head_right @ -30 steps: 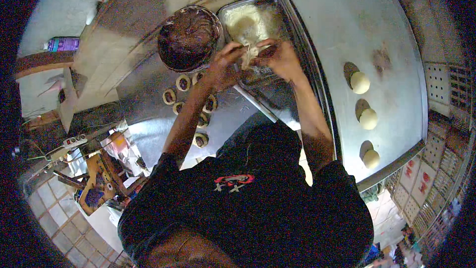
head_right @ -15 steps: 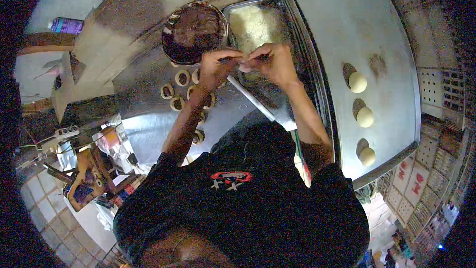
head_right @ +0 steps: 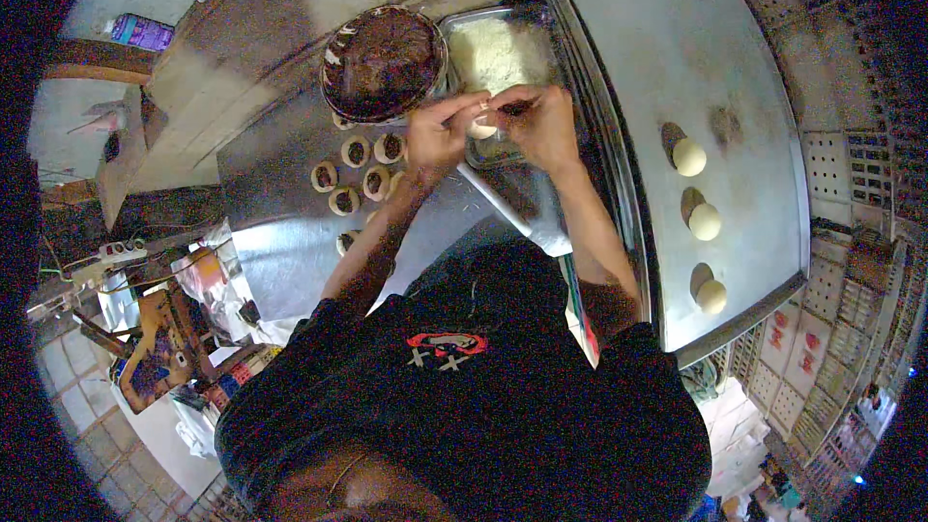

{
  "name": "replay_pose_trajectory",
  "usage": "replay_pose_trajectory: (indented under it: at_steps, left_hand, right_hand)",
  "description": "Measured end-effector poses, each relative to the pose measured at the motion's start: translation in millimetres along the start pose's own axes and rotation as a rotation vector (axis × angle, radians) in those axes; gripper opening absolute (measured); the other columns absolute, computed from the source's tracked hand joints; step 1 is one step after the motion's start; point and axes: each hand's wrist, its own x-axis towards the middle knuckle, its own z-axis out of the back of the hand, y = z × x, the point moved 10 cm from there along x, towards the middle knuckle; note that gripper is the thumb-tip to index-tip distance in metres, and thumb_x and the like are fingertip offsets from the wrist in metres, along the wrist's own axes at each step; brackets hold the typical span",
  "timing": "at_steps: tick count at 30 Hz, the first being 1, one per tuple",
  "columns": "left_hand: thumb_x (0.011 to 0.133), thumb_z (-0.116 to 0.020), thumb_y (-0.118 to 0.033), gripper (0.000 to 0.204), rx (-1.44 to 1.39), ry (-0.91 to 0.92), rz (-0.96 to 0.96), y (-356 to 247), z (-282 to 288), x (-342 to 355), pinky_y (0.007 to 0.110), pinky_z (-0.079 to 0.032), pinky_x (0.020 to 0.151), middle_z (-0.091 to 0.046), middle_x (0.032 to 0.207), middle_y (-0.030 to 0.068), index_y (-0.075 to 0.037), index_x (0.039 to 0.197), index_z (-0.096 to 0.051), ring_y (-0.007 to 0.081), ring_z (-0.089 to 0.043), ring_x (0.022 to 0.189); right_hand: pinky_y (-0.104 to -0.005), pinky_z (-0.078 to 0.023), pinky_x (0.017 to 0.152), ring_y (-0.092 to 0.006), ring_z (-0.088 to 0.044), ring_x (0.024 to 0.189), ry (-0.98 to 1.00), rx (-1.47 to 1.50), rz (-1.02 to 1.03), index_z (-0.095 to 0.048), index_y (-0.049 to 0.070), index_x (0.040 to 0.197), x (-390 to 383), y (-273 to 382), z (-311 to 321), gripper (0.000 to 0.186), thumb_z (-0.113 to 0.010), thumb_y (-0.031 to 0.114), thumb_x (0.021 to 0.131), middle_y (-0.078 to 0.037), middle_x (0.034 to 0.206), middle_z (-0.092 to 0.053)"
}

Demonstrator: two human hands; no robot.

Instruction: Fill small pieces of dough with chocolate paste and roll them into balls on a baking tray.

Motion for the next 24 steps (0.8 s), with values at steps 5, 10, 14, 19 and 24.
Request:
replay_pose_trajectory:
  at_steps: [5,10,14,19,24]
  left_hand:
    - [0.083,-0.063,0.001,0.028,-0.14,-0.059,0.042,-5,-9,-12,0.029,-0.044,0.098,-0.065,0.116,0.016,-0.002,0.111,-0.067,0.0243,-0.057,0.117]
    - [0.084,-0.058,0.006,0.042,-0.129,-0.164,-0.142,-36,-7,-27,0.034,-0.049,0.093,-0.038,0.146,0.0192,-0.004,0.125,-0.059,0.0251,-0.054,0.12]
    - [0.096,-0.052,-0.015,0.035,-0.136,-0.296,-0.211,-44,-7,-44,0.034,-0.048,0.089,-0.052,0.132,0.0169,0.002,0.127,-0.051,0.0207,-0.059,0.106]
    - [0.098,-0.042,-0.038,0.038,-1.165,-0.481,0.379,25,-45,-66,0.032,-0.05,0.068,-0.062,0.091,0.0069,-0.005,0.101,-0.061,0.0164,-0.061,0.083]
    - [0.093,-0.04,-0.052,0.045,-0.671,-0.184,0.836,33,-52,-83,0.027,-0.027,0.036,-0.051,0.059,-0.0013,-0.013,0.077,-0.055,0.0112,-0.045,0.044]
  right_hand:
    - [-0.0252,-0.052,0.07,-0.0134,-0.066,0.076,-0.036,-0.053,-0.147,-0.072,-0.002,0.085,-18,1,4,0.014,-0.072,-0.008,0.073,-0.01,0.084,-0.072]
    - [-0.0267,-0.053,0.072,-0.0151,-0.066,0.083,-0.034,0.077,0.135,-0.073,0.0,0.088,-37,45,13,0.018,-0.069,-0.011,0.074,-0.012,0.095,-0.07]
    - [-0.028,-0.053,0.067,-0.0162,-0.067,0.072,-0.104,-0.084,0.14,-0.073,0.0,0.084,-51,57,20,0.011,-0.071,-0.004,0.074,-0.011,0.081,-0.071]
    - [-0.029,-0.052,0.063,-0.0179,-0.067,0.065,-0.098,-0.01,-0.07,-0.071,0.0,0.083,-68,46,12,0.008,-0.071,0.006,0.078,-0.01,0.075,-0.07]
    - [-0.0317,-0.054,0.07,-0.0258,-0.067,0.074,-0.094,-0.331,0.354,-0.074,0.008,0.086,-95,97,16,0.018,-0.075,0.003,0.068,-0.009,0.077,-0.067]
